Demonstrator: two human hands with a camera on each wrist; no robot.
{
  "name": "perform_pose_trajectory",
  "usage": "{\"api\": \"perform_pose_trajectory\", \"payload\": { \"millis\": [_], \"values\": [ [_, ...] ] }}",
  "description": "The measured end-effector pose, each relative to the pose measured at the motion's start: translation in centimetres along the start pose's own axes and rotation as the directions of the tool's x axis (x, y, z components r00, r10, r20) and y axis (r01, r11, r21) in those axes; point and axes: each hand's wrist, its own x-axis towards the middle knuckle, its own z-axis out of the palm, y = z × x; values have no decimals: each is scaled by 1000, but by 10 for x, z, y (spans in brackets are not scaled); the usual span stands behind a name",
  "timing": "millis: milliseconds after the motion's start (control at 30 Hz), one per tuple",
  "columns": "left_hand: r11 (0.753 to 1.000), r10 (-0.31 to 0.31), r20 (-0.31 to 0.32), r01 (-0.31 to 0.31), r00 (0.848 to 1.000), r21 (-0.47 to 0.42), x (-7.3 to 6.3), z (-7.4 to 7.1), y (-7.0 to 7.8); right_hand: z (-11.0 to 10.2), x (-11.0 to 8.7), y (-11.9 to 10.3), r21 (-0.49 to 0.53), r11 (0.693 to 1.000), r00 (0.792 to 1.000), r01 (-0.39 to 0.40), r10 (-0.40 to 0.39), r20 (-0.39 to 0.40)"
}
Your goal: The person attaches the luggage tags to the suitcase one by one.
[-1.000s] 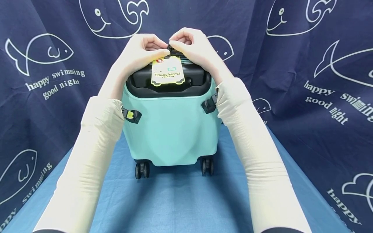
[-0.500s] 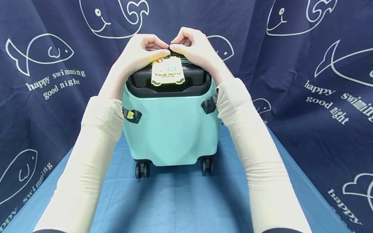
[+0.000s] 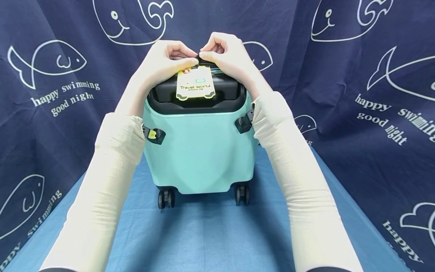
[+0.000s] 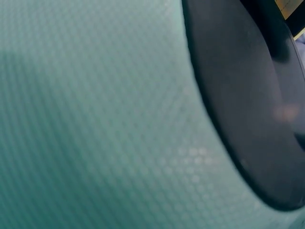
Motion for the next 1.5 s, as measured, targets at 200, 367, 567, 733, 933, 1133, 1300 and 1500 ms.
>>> {"api": "perform_pose_trajectory", "payload": {
  "millis": [200,367,567,733,933,1133,1300,1500],
  "values": [
    [1000,-1,-7,1,1000,7,0,0,-1,0,-2,-2,31,1000,1000,-7,6,10],
    [1000,0,-12,0,1000,0,0,0,-1,-1,-4,-4,89,996,999,-24,21,39],
    [1000,4,-9,-4,1000,-15,0,1,0,-1,-5,-4,82,997,999,-11,8,38],
    [1000,6,-6,-6,1000,-1,0,1,-1,0,-3,-3,39,999,1000,11,-12,13],
    [1000,3,-7,-3,1000,7,0,1,-1,1,-1,-2,17,1000,1000,13,-13,-8],
    [1000,14,-8,-14,1000,5,0,0,-1,1,-1,-2,5,1000,1000,9,-8,-11],
    [1000,17,-11,-17,1000,11,1,0,-1,1,-1,-4,48,999,1000,-11,11,-3],
    [1000,6,-17,-5,1000,9,1,0,-2,-1,-1,-5,-5,994,994,-111,111,-9]
  ]
}}
